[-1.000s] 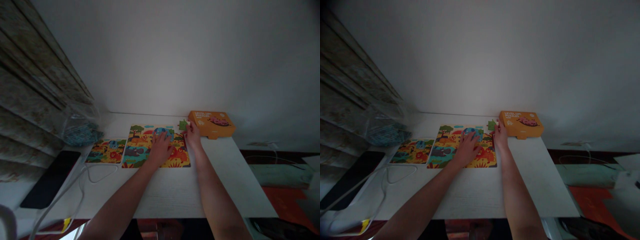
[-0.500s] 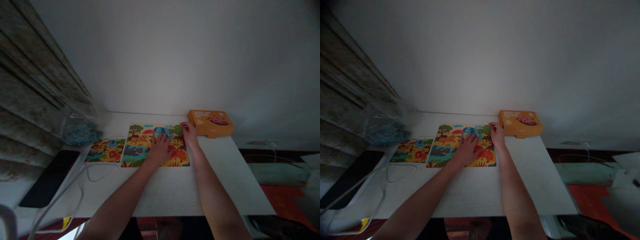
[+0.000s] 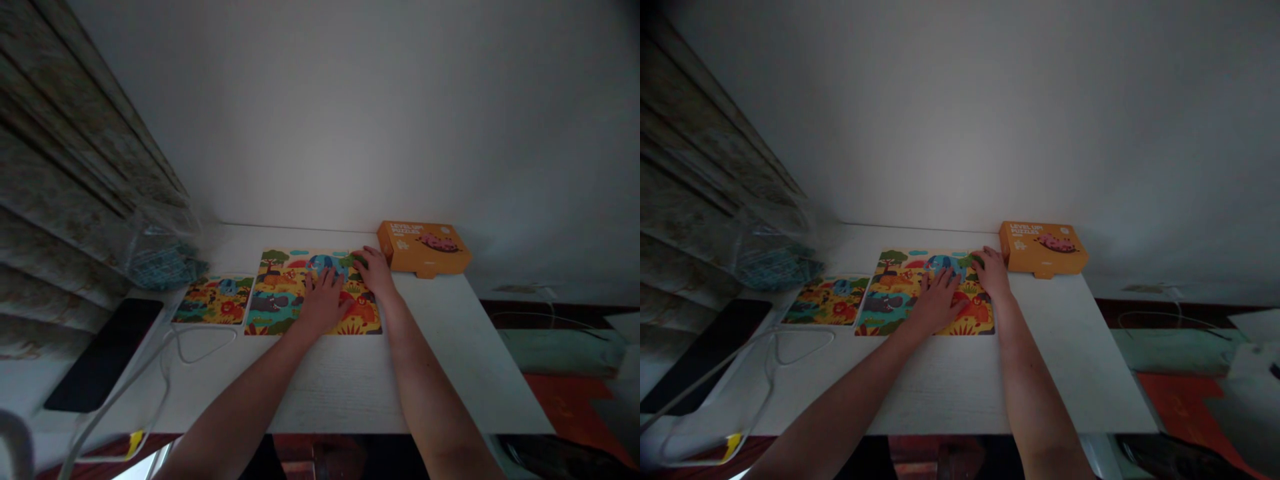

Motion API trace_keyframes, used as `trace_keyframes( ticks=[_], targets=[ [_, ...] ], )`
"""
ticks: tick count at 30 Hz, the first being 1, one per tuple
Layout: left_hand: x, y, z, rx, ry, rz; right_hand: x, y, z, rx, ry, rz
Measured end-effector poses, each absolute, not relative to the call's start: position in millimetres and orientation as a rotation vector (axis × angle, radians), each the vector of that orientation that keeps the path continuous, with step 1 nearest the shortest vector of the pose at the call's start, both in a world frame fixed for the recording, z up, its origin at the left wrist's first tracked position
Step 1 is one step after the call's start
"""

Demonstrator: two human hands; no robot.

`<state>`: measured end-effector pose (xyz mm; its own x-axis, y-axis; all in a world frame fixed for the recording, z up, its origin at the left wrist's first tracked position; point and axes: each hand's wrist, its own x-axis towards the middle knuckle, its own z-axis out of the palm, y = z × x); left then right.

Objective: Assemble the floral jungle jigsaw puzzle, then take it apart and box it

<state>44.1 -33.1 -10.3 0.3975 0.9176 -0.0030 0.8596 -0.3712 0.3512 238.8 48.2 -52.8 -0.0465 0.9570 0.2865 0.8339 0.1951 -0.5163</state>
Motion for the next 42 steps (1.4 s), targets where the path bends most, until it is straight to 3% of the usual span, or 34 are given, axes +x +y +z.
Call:
trace_keyframes(
  ticks=[22, 31, 42],
  targets=[
    [50, -36, -17, 2.407, 1.692, 0.244, 219, 24, -16, -2.067, -2.161, 0.182],
    [54, -29, -22, 2.373, 1.808, 0.255, 195, 23, -24, -1.922, -2.293, 0.265],
    [59, -21, -21, 2.285, 1.741, 0.479, 194, 25, -25, -1.964, -2.302, 0.148]
  ],
)
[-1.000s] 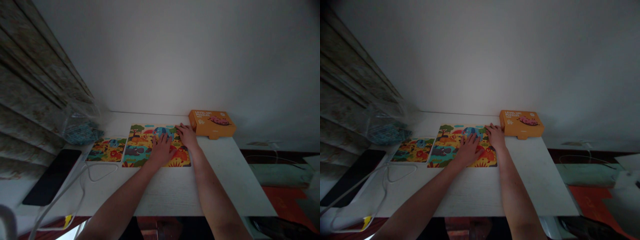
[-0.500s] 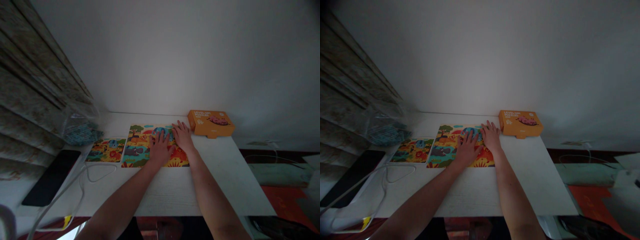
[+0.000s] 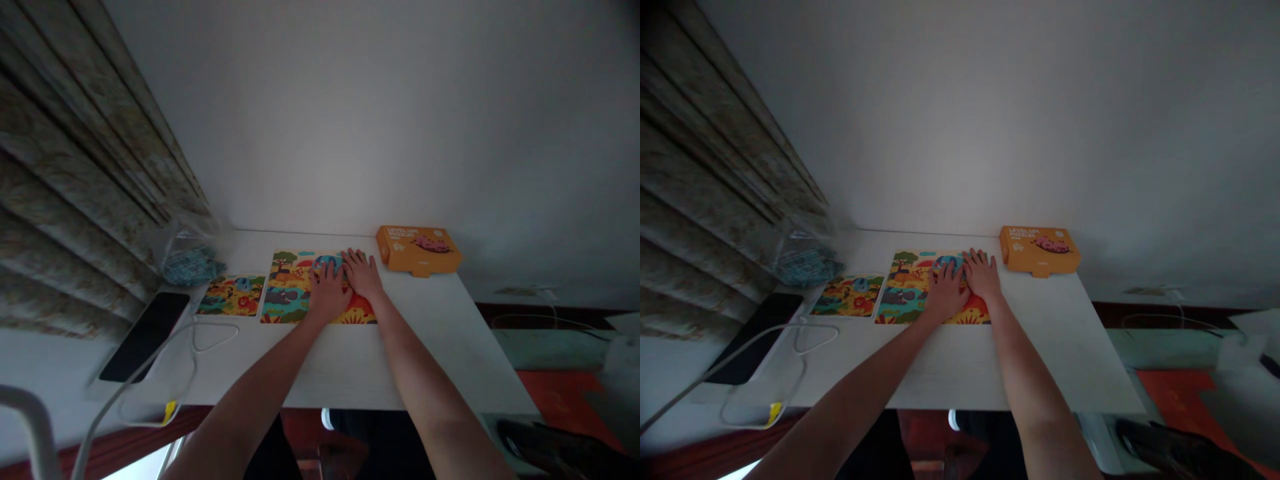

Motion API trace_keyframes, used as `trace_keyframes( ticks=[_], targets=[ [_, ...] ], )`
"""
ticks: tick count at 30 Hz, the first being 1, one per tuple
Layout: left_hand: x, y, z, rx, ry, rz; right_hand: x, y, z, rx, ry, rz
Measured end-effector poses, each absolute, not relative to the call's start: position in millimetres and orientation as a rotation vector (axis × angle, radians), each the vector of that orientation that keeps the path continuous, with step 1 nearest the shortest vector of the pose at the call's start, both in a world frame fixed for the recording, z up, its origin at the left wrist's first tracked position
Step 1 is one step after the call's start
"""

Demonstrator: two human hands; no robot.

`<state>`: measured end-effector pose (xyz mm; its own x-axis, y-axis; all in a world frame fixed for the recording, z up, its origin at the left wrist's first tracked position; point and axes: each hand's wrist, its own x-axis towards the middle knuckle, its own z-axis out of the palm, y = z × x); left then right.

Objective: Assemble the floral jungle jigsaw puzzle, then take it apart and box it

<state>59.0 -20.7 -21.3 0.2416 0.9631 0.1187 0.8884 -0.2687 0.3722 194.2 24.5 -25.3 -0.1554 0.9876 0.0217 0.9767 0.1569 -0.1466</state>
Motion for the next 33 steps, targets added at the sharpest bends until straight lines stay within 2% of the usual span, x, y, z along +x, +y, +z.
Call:
trace_keyframes(
  ticks=[4, 8, 13, 24, 33],
  targets=[
    [38, -25, -11, 2.115, 1.744, 0.627, 194, 21, -21, -1.928, -2.283, 0.149],
    [-20, -67, -10, 2.306, 1.738, 0.738, 197, 18, -18, -1.884, -2.218, 0.135],
    [-82, -124, -20, 2.575, 1.685, 0.536, 195, 15, -13, -1.879, -2.211, 0.088],
    [-77, -122, -17, 2.509, 1.744, 0.433, 157, -26, -20, -2.23, -2.079, 0.169],
    [-78, -136, -11, 2.575, 1.646, 0.462, 160, -98, -20, -2.219, -2.077, 0.177]
  ],
)
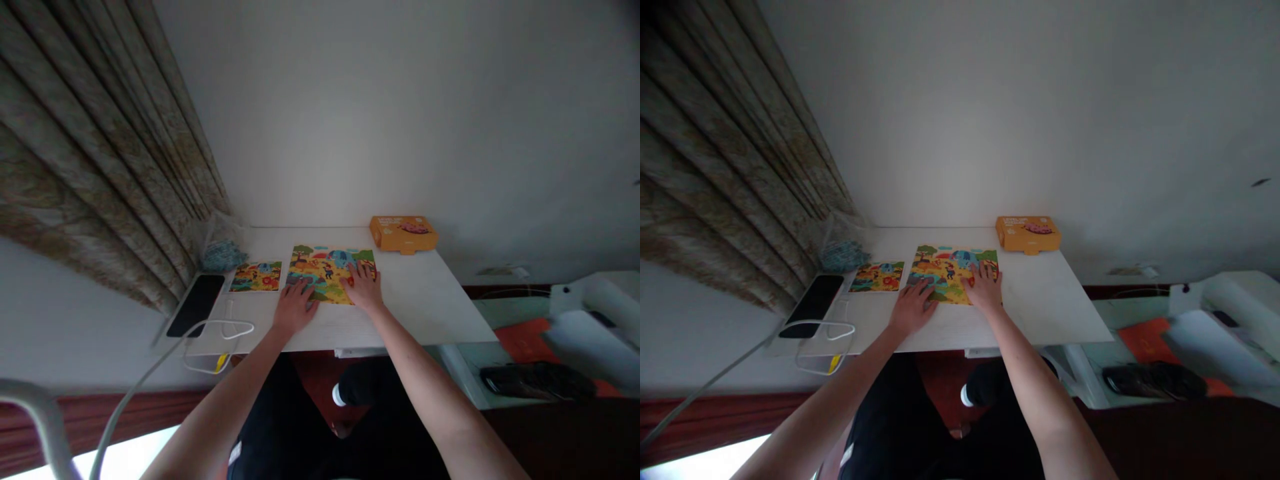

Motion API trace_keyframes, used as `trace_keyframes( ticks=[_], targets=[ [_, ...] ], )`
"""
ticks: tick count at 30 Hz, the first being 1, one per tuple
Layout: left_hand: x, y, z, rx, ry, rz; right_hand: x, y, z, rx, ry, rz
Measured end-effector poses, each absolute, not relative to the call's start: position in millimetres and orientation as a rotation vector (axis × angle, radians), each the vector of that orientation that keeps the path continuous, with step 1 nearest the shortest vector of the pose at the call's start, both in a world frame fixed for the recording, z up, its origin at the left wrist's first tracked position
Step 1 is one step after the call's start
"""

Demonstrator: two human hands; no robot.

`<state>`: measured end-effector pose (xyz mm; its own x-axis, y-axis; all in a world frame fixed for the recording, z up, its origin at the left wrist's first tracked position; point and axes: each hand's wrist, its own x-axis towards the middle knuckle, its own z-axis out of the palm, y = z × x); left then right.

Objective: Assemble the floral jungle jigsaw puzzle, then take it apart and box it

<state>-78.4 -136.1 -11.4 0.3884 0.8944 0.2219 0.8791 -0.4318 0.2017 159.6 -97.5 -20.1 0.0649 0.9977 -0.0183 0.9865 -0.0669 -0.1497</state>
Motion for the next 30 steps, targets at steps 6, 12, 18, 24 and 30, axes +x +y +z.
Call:
trace_keyframes(
  ticks=[6, 12, 18, 24, 30],
  targets=[
    [-68, -168, -5, 2.627, 1.522, 0.467, 185, -127, -19, -2.171, -2.12, 0.145],
    [-64, -182, 1, 2.711, 1.183, 0.425, 218, -152, -21, -2.162, -2.107, 0.125],
    [-61, -175, -4, 2.737, 1.274, 0.447, 249, -164, -21, -2.176, -2.094, 0.11],
    [-59, -173, -11, 2.72, 1.282, 0.308, 289, -168, -23, -2.262, -2.068, 0.091],
    [-60, -175, -12, 2.714, 1.263, 0.301, 343, -168, -31, -2.302, -2.059, 0.032]
  ],
)
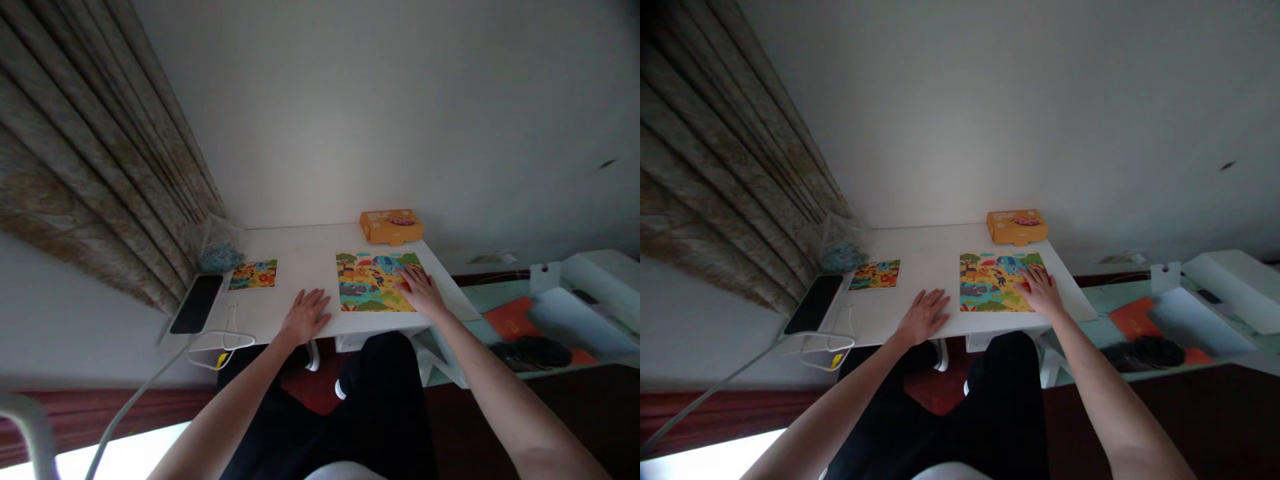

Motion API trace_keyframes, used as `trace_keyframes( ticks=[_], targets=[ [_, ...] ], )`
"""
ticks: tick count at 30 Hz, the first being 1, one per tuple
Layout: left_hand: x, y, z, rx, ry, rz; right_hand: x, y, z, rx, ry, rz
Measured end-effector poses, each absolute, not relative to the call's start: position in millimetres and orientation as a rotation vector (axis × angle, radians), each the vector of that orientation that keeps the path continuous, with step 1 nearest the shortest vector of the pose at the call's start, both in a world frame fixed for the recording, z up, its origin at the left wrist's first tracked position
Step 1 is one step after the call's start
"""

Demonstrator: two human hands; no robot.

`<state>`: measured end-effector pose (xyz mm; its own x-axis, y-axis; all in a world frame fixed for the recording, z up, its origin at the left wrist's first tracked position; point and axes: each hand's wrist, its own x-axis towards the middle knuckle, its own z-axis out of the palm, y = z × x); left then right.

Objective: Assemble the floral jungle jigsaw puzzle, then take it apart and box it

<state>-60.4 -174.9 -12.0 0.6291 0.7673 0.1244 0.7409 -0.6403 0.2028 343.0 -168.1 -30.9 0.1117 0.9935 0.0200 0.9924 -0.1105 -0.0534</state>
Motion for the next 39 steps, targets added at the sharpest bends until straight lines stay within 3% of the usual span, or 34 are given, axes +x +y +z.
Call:
trace_keyframes(
  ticks=[12, 18, 30, 39],
  targets=[
    [-60, -173, -13, 2.662, 1.258, 0.405, 409, -165, -25, -2.376, -1.921, -0.011],
    [-59, -172, -11, 2.641, 1.262, 0.375, 386, -171, -34, -2.599, -1.497, 0.008],
    [-61, -171, -21, 2.656, 1.243, 0.433, 368, -173, -29, -2.652, -1.547, 0.116],
    [-62, -169, -23, 2.59, 1.293, 0.518, 272, -172, -28, -2.622, -1.634, 0.064]
  ],
)
